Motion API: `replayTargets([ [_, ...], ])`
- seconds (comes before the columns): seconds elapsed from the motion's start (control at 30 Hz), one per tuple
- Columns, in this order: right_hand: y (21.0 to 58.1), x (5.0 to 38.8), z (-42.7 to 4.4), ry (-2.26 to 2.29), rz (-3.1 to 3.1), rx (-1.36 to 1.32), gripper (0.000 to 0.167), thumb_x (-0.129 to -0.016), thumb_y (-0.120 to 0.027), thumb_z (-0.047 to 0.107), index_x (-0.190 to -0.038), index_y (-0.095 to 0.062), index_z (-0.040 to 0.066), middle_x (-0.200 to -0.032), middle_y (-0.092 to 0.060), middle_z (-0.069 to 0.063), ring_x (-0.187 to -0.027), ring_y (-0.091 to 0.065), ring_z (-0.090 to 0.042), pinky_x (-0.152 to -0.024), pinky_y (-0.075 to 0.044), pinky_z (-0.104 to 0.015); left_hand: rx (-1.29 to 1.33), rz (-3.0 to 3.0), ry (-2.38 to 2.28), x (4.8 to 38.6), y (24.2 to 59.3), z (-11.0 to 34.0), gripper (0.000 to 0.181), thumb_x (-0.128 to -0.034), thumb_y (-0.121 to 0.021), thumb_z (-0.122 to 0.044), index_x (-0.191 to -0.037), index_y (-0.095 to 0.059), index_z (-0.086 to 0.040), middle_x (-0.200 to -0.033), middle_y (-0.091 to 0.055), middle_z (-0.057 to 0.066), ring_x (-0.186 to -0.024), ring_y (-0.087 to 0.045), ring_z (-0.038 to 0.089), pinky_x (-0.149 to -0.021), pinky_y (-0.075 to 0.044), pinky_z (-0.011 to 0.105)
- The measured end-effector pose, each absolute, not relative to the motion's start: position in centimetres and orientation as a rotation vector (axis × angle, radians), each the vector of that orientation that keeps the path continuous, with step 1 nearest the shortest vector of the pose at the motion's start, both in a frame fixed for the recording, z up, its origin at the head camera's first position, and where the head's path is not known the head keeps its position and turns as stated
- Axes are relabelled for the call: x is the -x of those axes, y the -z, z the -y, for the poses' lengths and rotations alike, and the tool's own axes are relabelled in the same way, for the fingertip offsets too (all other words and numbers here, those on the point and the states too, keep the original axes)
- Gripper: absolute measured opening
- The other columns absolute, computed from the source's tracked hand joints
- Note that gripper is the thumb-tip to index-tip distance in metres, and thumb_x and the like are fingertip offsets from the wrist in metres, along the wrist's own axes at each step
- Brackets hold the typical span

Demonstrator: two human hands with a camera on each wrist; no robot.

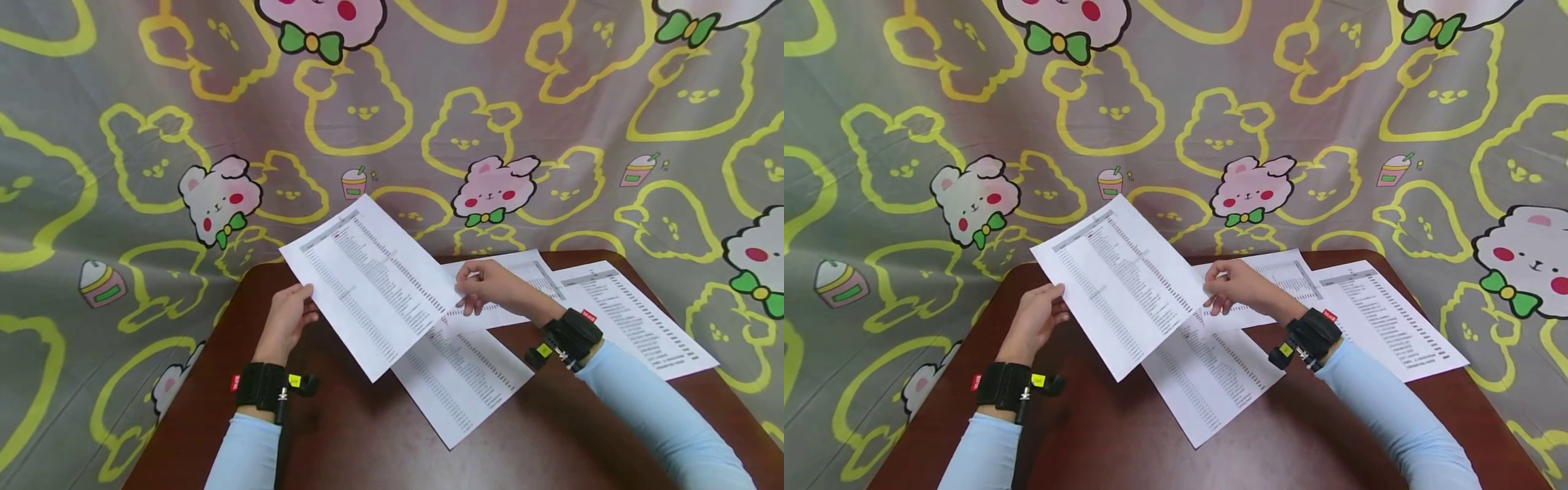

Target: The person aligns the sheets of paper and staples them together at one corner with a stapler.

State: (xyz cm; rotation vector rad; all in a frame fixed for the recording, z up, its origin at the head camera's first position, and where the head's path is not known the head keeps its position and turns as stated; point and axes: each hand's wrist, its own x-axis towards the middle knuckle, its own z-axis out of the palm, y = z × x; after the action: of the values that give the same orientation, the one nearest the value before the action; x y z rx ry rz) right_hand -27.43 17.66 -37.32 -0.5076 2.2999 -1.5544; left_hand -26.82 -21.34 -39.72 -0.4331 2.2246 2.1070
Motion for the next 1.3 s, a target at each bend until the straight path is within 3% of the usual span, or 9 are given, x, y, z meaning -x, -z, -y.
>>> replayTargets([
  [0.23, 38.9, 25.3, -18.1, 1.597, -2.145, 0.425, 0.017, -0.096, -0.061, 0.020, -0.099, -0.057, 0.004, -0.083, -0.071, -0.020, -0.063, -0.068, -0.023, -0.061, -0.053, -0.029, 0.347, -2.356, -2.021, 27.1, 38.1, 21.3, 0.038, -0.1032, -0.048, -0.030, -0.125, -0.058, -0.001, -0.082, -0.064, -0.004, -0.068, -0.057, 0.011, -0.056, -0.048, 0.021],
  [0.6, 40.0, 22.5, -17.4, 1.508, -2.054, 0.513, 0.013, -0.097, -0.057, 0.017, -0.094, -0.055, 0.004, -0.075, -0.070, -0.011, -0.059, -0.067, -0.020, -0.056, -0.053, -0.030, 0.289, -2.483, -1.893, 27.8, 37.1, 21.2, 0.038, -0.1005, -0.053, -0.036, -0.125, -0.061, -0.008, -0.110, -0.063, 0.010, -0.079, -0.061, 0.015, -0.065, -0.051, 0.025],
  [0.93, 41.2, 21.2, -17.1, 1.469, -1.904, 0.558, 0.020, -0.098, -0.056, 0.022, -0.093, -0.058, 0.002, -0.075, -0.071, -0.009, -0.057, -0.065, -0.018, -0.056, -0.053, -0.026, 0.229, -2.535, -1.826, 28.1, 37.0, 21.2, 0.037, -0.0992, -0.056, -0.036, -0.122, -0.063, -0.008, -0.112, -0.064, 0.012, -0.076, -0.060, 0.018, -0.059, -0.048, 0.023],
  [1.3, 43.6, 19.8, -15.7, 1.399, -1.837, 0.606, 0.030, -0.099, -0.056, 0.021, -0.097, -0.058, -0.009, -0.074, -0.066, -0.024, -0.050, -0.058, -0.015, -0.049, -0.046, -0.025, 0.300, -2.523, -1.729, 27.8, 38.3, 21.8, 0.041, -0.0968, -0.059, -0.041, -0.123, -0.063, -0.010, -0.114, -0.063, 0.012, -0.084, -0.061, 0.022, -0.065, -0.051, 0.025],
])
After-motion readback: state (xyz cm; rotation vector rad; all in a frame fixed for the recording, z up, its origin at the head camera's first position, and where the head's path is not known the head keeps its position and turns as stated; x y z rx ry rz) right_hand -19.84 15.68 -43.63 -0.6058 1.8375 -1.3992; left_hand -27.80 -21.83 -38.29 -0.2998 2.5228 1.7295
